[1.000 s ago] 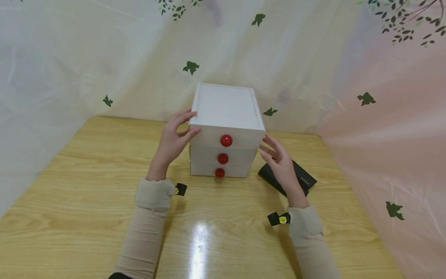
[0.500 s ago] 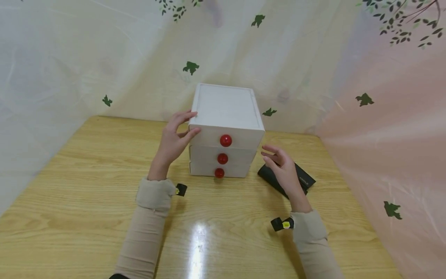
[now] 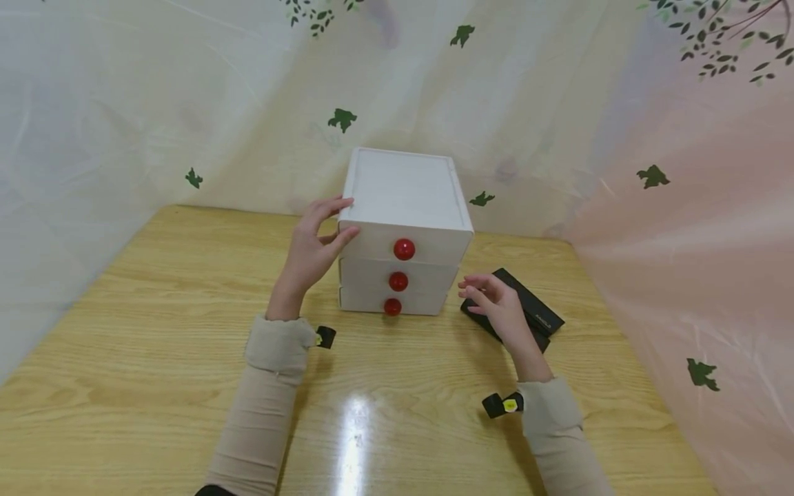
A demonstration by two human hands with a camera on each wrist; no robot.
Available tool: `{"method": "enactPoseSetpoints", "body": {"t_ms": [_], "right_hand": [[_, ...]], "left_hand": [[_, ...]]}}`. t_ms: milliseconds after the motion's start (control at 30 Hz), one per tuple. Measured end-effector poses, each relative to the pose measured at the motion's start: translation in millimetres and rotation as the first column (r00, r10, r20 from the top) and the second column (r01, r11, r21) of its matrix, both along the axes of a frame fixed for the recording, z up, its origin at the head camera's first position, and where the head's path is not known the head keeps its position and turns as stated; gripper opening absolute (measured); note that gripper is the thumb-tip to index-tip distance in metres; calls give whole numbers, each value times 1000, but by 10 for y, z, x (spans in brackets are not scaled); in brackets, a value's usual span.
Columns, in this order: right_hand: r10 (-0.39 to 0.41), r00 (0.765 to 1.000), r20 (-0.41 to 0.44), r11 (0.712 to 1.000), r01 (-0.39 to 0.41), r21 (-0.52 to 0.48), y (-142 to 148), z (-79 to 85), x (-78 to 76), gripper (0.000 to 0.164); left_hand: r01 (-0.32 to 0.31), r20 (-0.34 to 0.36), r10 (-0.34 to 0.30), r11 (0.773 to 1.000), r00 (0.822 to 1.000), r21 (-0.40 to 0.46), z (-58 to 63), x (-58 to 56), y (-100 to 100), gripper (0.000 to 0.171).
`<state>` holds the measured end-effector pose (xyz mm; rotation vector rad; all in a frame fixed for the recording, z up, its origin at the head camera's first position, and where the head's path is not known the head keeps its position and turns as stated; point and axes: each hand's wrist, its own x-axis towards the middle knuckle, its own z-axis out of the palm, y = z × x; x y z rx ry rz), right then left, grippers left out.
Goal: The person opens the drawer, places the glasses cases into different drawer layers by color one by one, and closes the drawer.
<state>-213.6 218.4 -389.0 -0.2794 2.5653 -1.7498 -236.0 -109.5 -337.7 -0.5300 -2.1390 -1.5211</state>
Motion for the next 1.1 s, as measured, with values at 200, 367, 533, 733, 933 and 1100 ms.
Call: {"method": "enactPoseSetpoints", "body": {"t_ms": [200,367,533,733,933,1100], "right_hand": [[23,999,33,1000,-23,15,-2,-37,3,44],[58,996,61,998,-59,19,-23,-69,24,41],[123,990,68,992,-125,15,-39,-102,42,40],[139,987,78,990,-141,23,-61,-130,51,38],[161,984,80,986,-164,42,-103,-148,63,38],[184,981,63,981,-187,48,-151,-188,65,38]], "left_hand": [[4,4,-4,1000,1000,8,5,0,8,44],[6,8,-6,1000,1000,13,3,-3,11,44],[7,13,-7,1000,1000,20,5,-1,19,44],[-2,19,2,1000,1000,17,14,12,27,45],[-4,20,3,1000,1000,16,12,10,24,45],[-6,14,6,1000,1000,17,11,11,25,44]]}}
